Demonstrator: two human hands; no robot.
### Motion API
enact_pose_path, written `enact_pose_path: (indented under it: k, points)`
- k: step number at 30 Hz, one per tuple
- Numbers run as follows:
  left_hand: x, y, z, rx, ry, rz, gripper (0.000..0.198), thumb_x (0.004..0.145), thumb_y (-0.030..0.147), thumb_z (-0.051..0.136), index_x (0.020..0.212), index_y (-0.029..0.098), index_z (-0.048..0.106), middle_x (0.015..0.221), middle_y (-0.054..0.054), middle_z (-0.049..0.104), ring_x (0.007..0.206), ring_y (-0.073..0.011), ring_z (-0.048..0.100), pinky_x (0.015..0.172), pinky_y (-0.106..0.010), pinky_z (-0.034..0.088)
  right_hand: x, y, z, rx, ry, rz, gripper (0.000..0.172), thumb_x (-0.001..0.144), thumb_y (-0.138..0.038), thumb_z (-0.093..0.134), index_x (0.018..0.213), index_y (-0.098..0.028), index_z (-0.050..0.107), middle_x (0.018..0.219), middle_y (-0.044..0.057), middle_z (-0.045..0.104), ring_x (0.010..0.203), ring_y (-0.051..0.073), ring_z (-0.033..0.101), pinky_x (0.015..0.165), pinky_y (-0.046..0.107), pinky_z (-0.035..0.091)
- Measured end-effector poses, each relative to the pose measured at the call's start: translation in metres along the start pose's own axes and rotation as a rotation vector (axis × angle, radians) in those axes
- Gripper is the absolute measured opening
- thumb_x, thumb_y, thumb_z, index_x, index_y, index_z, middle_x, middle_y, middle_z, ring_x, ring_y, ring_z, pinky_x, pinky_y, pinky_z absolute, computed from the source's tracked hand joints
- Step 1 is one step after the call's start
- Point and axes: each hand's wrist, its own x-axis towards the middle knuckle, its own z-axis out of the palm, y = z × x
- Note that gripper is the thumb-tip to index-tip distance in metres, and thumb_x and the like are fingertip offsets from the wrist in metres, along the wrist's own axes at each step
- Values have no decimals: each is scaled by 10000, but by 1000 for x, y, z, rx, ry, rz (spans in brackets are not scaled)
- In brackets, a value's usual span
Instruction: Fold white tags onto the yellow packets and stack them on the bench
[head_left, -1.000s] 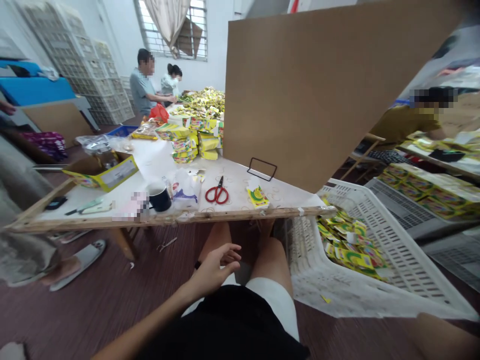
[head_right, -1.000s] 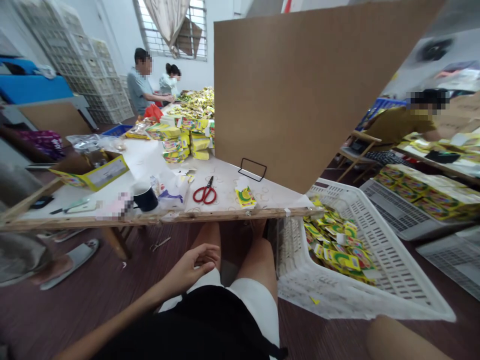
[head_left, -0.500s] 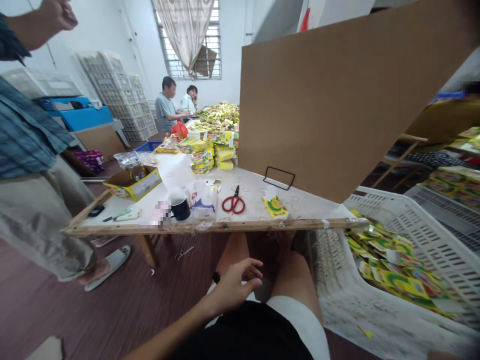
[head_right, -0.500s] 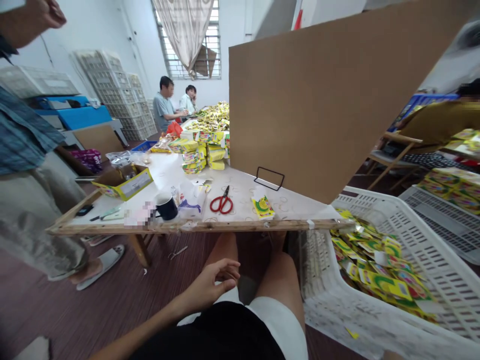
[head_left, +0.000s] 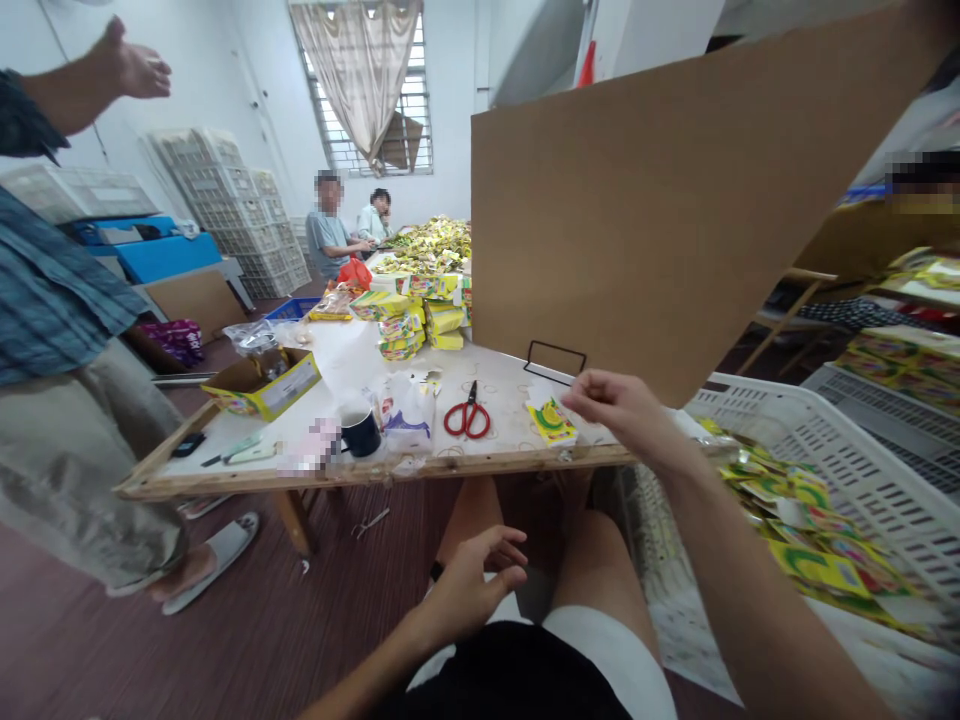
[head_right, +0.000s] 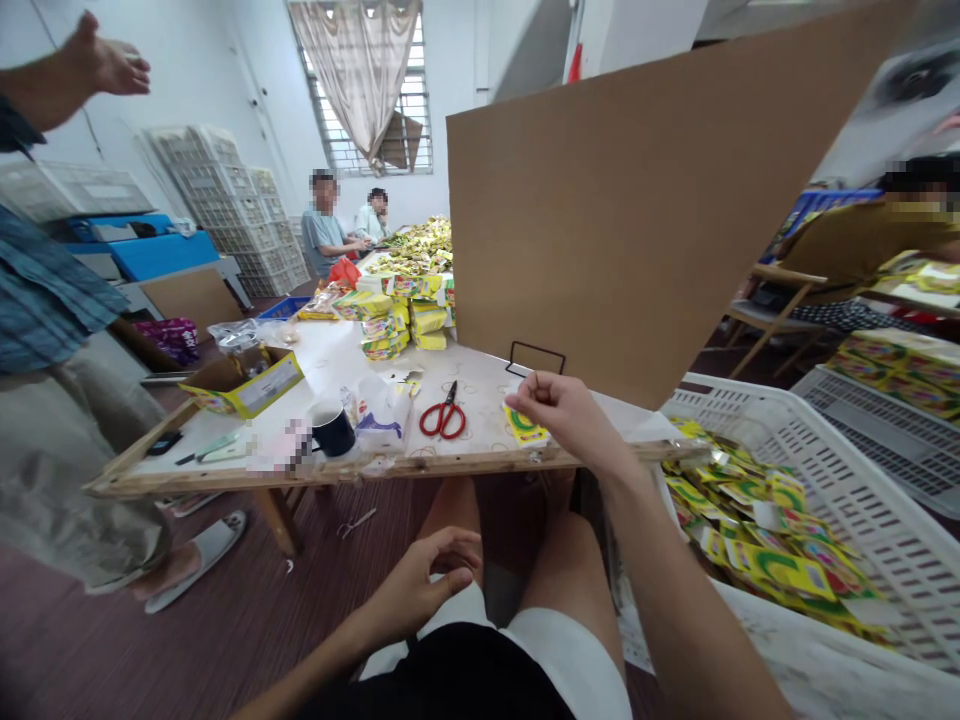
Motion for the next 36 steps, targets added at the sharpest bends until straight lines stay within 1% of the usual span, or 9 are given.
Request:
enact_pose_path:
  k: [4,8,16,20,23,26,31,33,36]
  points:
    - [-2,6,-5,10,33,-4,342,767,116,583,1107,154,591,954,-99,685,910,-201,632,842,-340,480,23,33,22,-393,43,358,339,831,-364,595,1022,-85,623,1105,164,604,1054,281,554,861,401,444]
    - [-2,7,-10,-6,78,-21,341,762,132,596,1102,153,589,944,-102,680,898,-203,636,831,-345,491,31,64,44,-574,62,525,499,681,-415,693,1023,-56,638,1187,260,551,1162,373,472,881,432,396]
    - [1,7,-7,2,31,-18,327,760,133,599,1086,139,605,938,-107,690,895,-209,639,830,-350,491,27,74,59,-626,166,494,472,685,-281,690,1089,-62,585,1198,243,544,1196,365,436,978,468,278]
    - [0,7,-9,3,42,-3,332,765,143,597,1097,130,596,941,-115,684,903,-214,636,835,-354,489,24,63,56,-499,250,435,399,749,-220,606,1111,-62,552,1210,254,533,1215,359,414,996,475,245]
    - [0,7,-13,-20,92,6,322,759,148,605,1081,134,596,940,-112,679,896,-216,636,836,-353,486,18,50,50,-322,261,380,286,841,-257,480,1040,-81,584,1131,230,595,1148,327,489,960,442,315]
    - [3,7,-18,-83,185,25,298,782,199,606,1074,140,590,939,-108,684,895,-218,639,843,-356,479,-7,33,56,-89,204,299,354,888,-374,398,1034,-105,576,1065,169,646,1011,272,587,845,367,439]
    - [8,6,-20,-297,320,103,382,825,354,587,1135,135,552,1015,-124,688,914,-235,645,857,-376,481,-92,0,98,230,-11,192,490,798,-595,487,907,-134,614,821,87,699,705,223,655,633,324,517]
    - [9,2,-21,-327,347,106,379,826,381,580,1113,133,574,1049,-117,683,916,-239,645,847,-362,488,-119,-10,110,350,-122,151,455,785,-581,528,850,-140,617,771,83,693,680,225,649,612,332,519]
    - [8,-2,-24,-291,359,73,370,829,394,569,1071,117,609,1005,-108,698,867,-239,652,800,-344,502,-137,-22,110,176,-45,-22,338,792,-380,602,1039,-149,599,968,115,675,880,264,614,775,405,489]
